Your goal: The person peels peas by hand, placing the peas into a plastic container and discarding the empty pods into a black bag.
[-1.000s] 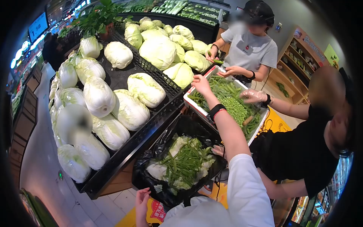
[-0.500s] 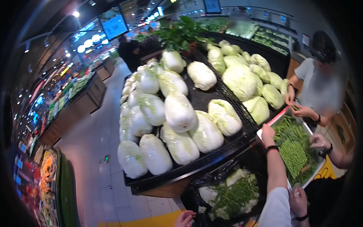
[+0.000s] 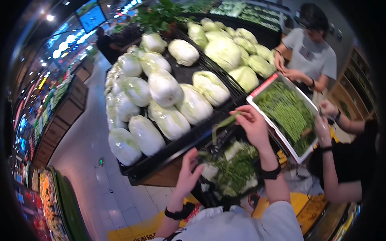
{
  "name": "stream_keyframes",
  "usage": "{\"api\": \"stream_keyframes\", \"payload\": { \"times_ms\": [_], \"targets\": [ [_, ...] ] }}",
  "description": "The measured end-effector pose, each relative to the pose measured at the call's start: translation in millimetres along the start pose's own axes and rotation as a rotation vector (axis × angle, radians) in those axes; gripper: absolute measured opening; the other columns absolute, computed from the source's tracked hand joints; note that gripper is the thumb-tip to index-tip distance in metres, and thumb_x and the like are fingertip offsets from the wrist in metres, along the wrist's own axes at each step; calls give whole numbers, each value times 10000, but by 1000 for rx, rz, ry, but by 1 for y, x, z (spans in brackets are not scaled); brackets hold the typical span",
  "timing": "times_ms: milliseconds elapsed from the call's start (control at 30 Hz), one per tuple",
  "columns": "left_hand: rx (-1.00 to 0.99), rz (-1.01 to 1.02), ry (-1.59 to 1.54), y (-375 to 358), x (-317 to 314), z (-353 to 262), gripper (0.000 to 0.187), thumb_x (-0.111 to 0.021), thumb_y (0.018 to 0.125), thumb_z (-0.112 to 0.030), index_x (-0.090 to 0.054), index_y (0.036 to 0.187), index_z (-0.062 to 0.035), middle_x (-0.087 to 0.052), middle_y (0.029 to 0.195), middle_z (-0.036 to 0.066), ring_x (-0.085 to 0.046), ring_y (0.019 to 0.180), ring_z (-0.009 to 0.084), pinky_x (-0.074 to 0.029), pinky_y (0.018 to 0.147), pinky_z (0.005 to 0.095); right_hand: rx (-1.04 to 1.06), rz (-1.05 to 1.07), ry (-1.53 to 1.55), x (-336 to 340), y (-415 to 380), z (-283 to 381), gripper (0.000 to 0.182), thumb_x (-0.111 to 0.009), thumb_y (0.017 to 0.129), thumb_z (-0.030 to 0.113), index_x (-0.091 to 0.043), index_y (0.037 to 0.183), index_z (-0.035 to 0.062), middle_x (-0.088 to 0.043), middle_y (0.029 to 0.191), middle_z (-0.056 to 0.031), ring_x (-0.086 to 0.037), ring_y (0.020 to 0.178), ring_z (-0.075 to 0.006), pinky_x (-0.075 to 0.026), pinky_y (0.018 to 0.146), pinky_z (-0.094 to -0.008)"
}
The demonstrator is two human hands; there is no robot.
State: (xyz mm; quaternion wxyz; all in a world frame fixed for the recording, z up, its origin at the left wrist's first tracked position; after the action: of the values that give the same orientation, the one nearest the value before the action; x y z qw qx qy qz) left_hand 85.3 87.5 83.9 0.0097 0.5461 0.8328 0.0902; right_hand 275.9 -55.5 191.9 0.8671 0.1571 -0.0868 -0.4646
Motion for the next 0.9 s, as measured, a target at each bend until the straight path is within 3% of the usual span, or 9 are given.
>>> {"api": "stream_keyframes", "payload": {
  "times_ms": [133,233,367,433,500,600,700,833,900],
  "targets": [
    [19,133,-85,6,-21,-23,560,-451,861,-4,-209,1361,-74,-292,1345,111,-329,1240,225,-302,998,358,-169,37,236,-27,-60,-8,175,-527,845,26,-508,1017,0,-617,986,-127,-587,894,-132,-489,729,-245],
    [149,184,-384,-9,-33,-3,494,-495,846,-3,-308,1301,-50,-488,1159,98,-558,956,160,-442,818,264,-234,76,185,-43,-97,-33,165,-529,838,7,-508,1001,-11,-618,980,-122,-586,877,-129,-489,737,-250],
    [91,11,-8,-39,-20,8,202,-553,827,-34,-542,1026,0,-607,805,88,-581,720,115,-467,655,235,-408,41,180,-54,-147,-64,150,-533,851,40,-509,987,-19,-614,920,-119,-607,789,-140,-496,704,-249],
    [48,40,59,-66,-21,21,188,-566,819,-50,-546,1000,-7,-600,787,100,-571,687,143,-462,632,256,-466,71,149,-52,-175,-81,105,-511,881,93,-502,925,-2,-593,773,-80,-557,625,-104,-454,547,-211],
    [246,138,29,-94,-25,39,182,-561,827,-70,-553,994,2,-581,799,78,-546,686,111,-452,632,245,-692,146,89,-52,-204,-96,116,-509,888,142,-482,862,32,-535,673,-42,-482,513,-79,-386,435,-193],
    [87,110,-13,-136,-20,55,153,-551,844,-99,-549,958,2,-561,760,100,-542,679,161,-435,622,273,-882,262,102,-54,-246,-114,125,-496,896,150,-472,834,44,-504,635,-26,-454,477,-72,-352,421,-185],
    [276,197,-91,-175,-15,71,152,-534,858,-115,-549,964,-7,-571,793,104,-545,688,180,-430,626,276,-1073,493,190,-65,-282,-117,147,-484,904,159,-463,814,45,-471,605,-8,-428,463,-58,-317,413,-181],
    [252,59,-152,-214,4,80,151,-553,846,-103,-543,971,-19,-564,773,85,-534,666,160,-417,595,262,-1155,621,145,-85,-308,-118,198,-495,901,182,-457,760,49,-436,577,12,-398,461,-41,-290,423,-172],
    [244,32,-162,-225,20,74,152,-565,836,-86,-540,973,-24,-563,789,77,-533,668,147,-420,600,255,-905,763,19,-105,-306,-110,230,-516,887,198,-466,722,47,-411,566,25,-384,471,-36,-283,435,-173]
  ]
}}
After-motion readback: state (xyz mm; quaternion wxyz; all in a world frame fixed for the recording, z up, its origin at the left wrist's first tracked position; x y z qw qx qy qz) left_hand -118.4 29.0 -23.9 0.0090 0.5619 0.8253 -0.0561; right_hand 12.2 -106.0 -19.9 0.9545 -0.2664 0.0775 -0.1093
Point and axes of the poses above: each hand's wrist, its own y-axis towards the middle knuckle, its own x-axis out of the back of the hand, z = x × y, the point moved 6 cm from there along y, towards the middle knuckle
